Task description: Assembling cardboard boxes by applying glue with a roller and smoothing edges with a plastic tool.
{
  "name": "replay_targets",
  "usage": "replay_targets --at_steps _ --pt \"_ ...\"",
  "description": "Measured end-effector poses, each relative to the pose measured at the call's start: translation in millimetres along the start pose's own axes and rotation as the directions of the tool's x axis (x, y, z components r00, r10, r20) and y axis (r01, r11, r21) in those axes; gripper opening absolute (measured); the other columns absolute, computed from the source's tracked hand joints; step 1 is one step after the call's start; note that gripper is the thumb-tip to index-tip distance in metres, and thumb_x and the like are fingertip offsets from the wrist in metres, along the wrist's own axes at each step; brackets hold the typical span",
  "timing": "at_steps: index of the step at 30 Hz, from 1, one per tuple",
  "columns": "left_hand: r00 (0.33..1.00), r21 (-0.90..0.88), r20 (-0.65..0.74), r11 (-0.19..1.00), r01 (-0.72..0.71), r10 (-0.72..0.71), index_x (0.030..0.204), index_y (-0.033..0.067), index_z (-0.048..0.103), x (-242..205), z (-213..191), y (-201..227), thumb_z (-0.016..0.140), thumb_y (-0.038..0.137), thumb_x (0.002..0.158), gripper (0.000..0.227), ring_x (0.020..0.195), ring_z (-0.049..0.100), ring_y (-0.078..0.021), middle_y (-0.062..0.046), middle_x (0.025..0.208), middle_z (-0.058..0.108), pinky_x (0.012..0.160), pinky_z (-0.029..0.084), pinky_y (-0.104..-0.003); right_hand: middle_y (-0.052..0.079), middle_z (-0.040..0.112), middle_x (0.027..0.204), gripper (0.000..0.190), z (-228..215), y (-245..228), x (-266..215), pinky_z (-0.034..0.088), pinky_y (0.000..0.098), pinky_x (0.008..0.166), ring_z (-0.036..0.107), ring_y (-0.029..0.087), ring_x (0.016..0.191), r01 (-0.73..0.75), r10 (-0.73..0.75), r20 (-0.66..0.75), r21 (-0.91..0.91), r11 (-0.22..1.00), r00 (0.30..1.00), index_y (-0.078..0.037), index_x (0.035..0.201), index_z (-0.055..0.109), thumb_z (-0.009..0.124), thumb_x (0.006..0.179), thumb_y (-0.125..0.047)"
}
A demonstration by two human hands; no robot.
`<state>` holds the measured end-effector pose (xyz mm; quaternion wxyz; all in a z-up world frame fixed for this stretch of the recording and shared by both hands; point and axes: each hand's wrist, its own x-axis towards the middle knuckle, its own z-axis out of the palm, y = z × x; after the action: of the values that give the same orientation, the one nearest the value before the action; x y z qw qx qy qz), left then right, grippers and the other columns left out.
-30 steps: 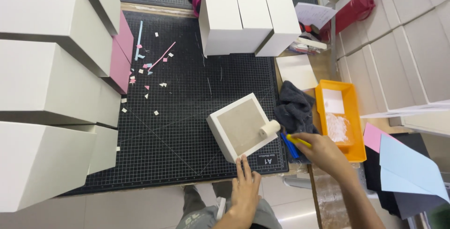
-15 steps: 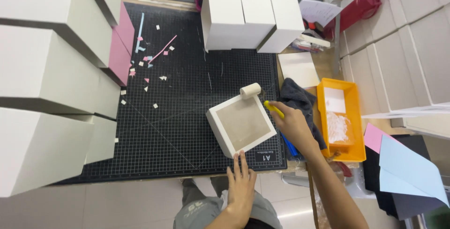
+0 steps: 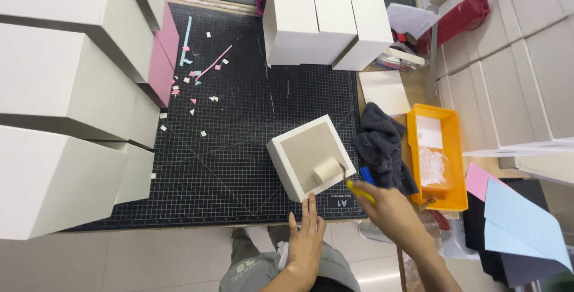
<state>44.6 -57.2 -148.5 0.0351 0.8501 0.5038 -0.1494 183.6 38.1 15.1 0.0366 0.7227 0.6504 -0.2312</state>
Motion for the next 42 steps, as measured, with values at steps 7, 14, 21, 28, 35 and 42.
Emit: replay_targets --at_steps 7,14,21,28,35,42 --pt "0.983 -0.108 -0.172 0.993 0.039 -0.057 0.116 0.0194 0.058 0 22 7 0.063 0.03 0.085 0.033 0.153 0.01 -0.0371 -0.023 0.168 0.007 0.109 0.021 -0.062 0.018 0.068 0.067 0.032 39 -42 52 0.044 0.0462 0.053 0.063 0.038 0.057 0.17 -0.159 -0.17 0.052 0.984 0.973 -0.02 0.127 0.061 0.057 0.095 -0.021" --pt "0.995 -0.102 -0.104 0.994 -0.026 0.015 0.123 0.0169 0.058 -6 18 0 0.054 0.028 0.092 0.033 0.154 0.006 -0.0375 -0.024 0.168 0.004 0.11 0.017 -0.063 0.008 0.073 0.073 0.034 28 -71 27 0.05 0.0347 0.058 0.064 0.022 0.059 -0.117 0.111 0.114 0.042 0.992 0.987 -0.026 0.132 0.061 0.053 0.099 -0.027" --pt "0.992 -0.361 0.003 0.925 -0.116 0.126 0.127 0.0083 0.054 -6 -17 -35 0.056 0.023 0.093 0.037 0.154 -0.001 -0.0342 -0.023 0.167 -0.005 0.111 0.017 -0.066 0.01 0.07 0.065 0.034 45 -47 1 0.047 0.0409 0.048 0.064 0.028 0.052 0.035 -0.034 0.02 -0.028 0.999 0.999 -0.025 0.131 0.058 0.05 0.099 -0.03" --pt "0.85 -0.808 -0.374 0.581 -0.102 -0.371 0.119 0.013 0.06 -21 -22 -116 0.05 0.013 0.097 0.024 0.119 0.052 -0.0178 -0.003 0.126 0.058 0.096 0.034 -0.034 0.007 0.059 0.057 0.042 74 -49 -23 0.039 0.0403 0.045 0.052 0.024 0.046 0.086 -0.081 -0.084 0.057 0.995 0.993 -0.026 0.141 0.05 0.05 0.1 -0.022" --pt "0.83 -0.795 -0.273 0.6 0.09 -0.487 0.118 0.0191 0.068 43 -28 -177 0.054 -0.016 0.082 0.053 0.116 0.049 -0.0255 -0.011 0.133 0.048 0.097 0.038 -0.045 0.011 0.06 0.059 0.043 100 -24 -36 0.042 0.0496 0.049 0.056 0.034 0.05 0.039 -0.042 -0.163 -0.027 0.999 0.986 -0.033 0.139 0.055 0.058 0.096 -0.029" --pt "0.927 -0.747 -0.224 0.664 0.036 -0.302 0.116 0.0161 0.067 93 -54 -179 0.053 -0.025 0.071 0.062 0.122 0.037 -0.0385 -0.02 0.142 0.034 0.093 0.033 -0.056 0.009 0.064 0.065 0.05 104 -9 -70 0.044 0.0476 0.05 0.06 0.032 0.052 0.019 -0.018 -0.095 0.007 1.0 0.995 -0.037 0.144 0.047 0.057 0.095 -0.029"
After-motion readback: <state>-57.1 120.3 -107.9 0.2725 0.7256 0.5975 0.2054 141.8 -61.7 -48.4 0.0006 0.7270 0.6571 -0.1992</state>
